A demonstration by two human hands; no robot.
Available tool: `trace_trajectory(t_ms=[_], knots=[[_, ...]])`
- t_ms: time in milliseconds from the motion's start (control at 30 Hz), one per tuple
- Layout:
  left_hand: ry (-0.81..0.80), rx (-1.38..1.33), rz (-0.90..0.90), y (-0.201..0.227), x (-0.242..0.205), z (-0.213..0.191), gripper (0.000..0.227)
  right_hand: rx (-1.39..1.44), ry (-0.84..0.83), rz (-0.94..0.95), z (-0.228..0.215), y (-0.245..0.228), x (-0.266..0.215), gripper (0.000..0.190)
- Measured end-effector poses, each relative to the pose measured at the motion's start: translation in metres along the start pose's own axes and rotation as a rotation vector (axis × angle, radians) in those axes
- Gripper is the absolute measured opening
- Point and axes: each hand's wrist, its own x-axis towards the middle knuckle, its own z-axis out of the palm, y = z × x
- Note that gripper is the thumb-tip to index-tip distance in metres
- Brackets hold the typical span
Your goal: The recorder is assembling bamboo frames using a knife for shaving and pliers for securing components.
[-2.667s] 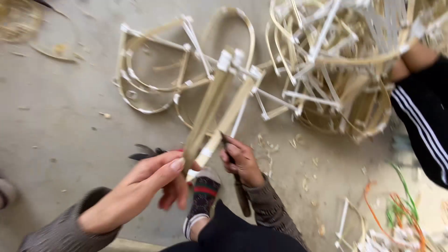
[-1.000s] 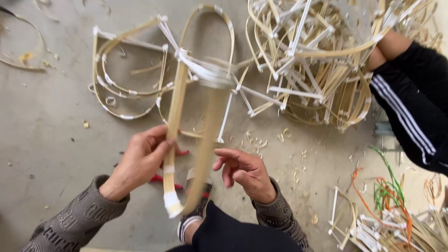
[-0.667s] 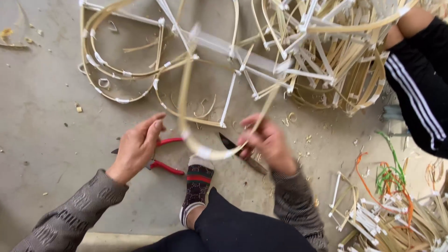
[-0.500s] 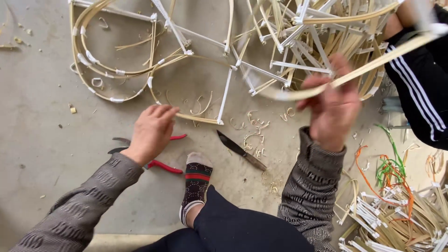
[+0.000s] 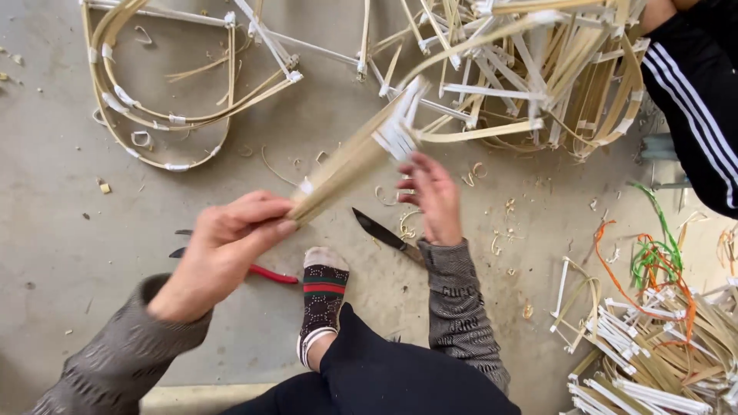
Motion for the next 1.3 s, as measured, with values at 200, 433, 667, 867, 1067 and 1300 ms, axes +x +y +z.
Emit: trace_trajectory(t_ms=[200,433,667,867,1067,1300], knots=[[-0.046,-0.591,-0.215,0.041,-0.044,0.0,0.025,-0.012,-0.468,0.065,0.052,-0.018,-0.027,0.048],[-0.061,-0.512,-0.163,0.041,-0.056,-0.009,0.025,-0.094,-0.462,0.028,0.072,-0.047,-0.04,0.035],[0.217,-0.589,-0.019,0.02,-0.025,-0.036,0.055,-0.028,-0.474,-0.182,0.061,-0.069,-0.072,0.034],[0.121,-0.751,-0.189,-0.014,-0.014,-0.025,0.053,-0.094,-0.794,-0.141,0.075,-0.09,-0.1,0.028],[0.235,-0.597,-0.087,-0.026,-0.006,-0.03,0.05,-0.19,-1.027,0.039,0.11,-0.096,-0.109,0.026],[0.471,-0.62,0.145,-0.046,0.002,-0.022,0.034,-0.232,-1.288,0.233,0.139,-0.071,-0.121,0.019]])
